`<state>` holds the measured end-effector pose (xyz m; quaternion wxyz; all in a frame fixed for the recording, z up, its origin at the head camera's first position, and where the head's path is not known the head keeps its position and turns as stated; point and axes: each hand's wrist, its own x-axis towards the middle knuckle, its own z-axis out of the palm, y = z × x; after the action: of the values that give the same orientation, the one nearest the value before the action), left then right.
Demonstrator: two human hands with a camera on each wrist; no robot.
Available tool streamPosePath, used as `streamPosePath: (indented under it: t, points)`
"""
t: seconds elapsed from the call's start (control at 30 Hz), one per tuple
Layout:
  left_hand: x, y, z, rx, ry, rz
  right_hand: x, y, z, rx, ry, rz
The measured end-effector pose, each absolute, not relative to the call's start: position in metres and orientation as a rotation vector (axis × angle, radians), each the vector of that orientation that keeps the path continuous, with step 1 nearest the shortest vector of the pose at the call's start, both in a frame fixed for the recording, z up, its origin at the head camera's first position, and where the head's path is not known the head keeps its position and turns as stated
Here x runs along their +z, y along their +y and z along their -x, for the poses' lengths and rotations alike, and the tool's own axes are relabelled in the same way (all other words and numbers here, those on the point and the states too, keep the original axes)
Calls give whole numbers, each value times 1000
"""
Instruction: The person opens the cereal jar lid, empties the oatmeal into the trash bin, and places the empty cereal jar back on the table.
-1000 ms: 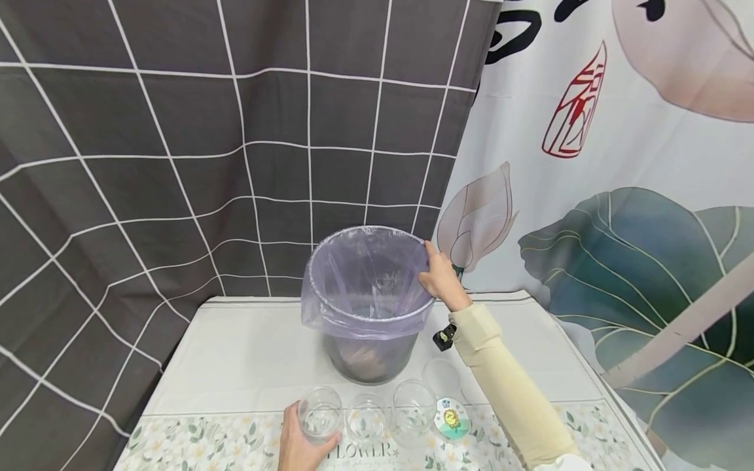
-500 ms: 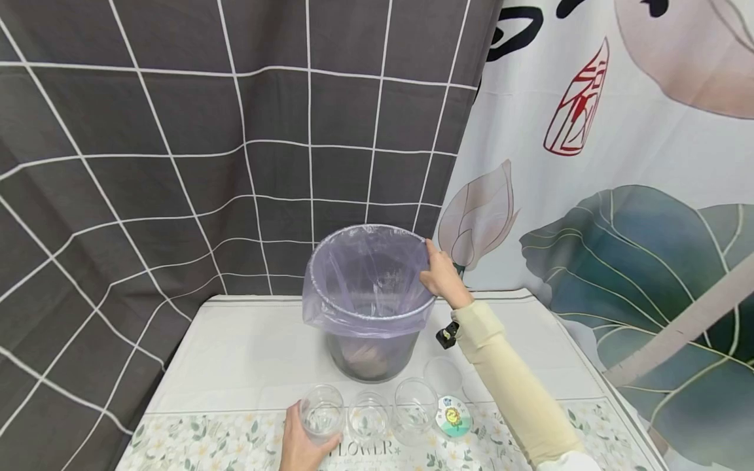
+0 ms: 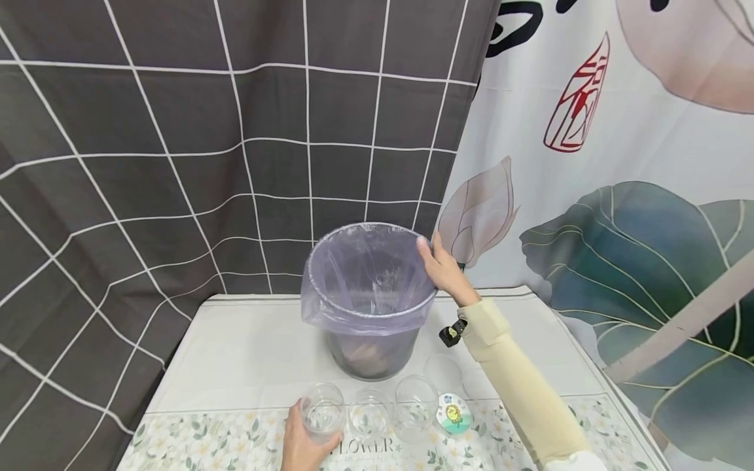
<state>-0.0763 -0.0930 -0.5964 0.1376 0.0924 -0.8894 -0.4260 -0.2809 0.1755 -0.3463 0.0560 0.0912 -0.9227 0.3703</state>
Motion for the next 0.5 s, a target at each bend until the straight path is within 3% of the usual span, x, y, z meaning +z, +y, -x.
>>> streamPosePath:
  t: [0.23, 0.5]
  points:
    - [-596, -95, 73, -1272, -2621, -275, -351, 205, 266, 1244, -2632, -386]
    - [-594, -113, 64, -1332, -2781, -246, -399, 255, 228, 1124, -2660, -436]
